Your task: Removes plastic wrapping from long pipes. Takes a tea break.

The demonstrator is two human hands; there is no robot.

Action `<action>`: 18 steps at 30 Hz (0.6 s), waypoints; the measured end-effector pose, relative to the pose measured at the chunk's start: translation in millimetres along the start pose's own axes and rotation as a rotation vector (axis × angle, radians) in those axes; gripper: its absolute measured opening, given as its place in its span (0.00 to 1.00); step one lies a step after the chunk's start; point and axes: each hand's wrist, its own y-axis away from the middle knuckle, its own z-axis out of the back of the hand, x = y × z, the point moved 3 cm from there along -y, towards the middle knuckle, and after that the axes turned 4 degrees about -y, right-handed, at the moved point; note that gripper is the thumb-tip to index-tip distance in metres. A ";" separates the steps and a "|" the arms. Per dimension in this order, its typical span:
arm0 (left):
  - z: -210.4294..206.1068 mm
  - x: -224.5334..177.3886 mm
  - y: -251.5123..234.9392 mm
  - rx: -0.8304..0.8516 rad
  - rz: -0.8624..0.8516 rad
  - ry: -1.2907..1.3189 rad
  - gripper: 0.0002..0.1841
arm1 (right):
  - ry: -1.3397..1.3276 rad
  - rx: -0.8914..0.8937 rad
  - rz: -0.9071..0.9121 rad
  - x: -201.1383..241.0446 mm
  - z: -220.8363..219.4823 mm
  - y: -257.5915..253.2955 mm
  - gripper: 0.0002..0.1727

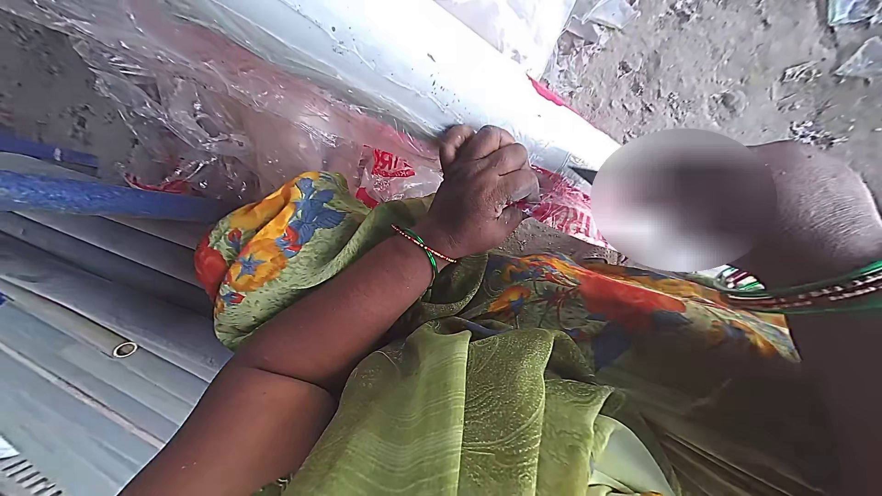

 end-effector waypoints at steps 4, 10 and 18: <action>0.7 -0.3 2.1 0.010 0.006 0.006 0.06 | -0.028 0.013 0.015 5.9 -4.2 0.1 0.21; 1.8 -0.4 2.3 0.016 0.005 0.024 0.06 | 0.076 -0.002 0.126 -19.9 -4.2 -1.2 0.24; 1.7 -1.1 2.0 0.028 0.018 0.012 0.06 | 0.086 -0.026 0.063 -0.7 -14.8 0.9 0.21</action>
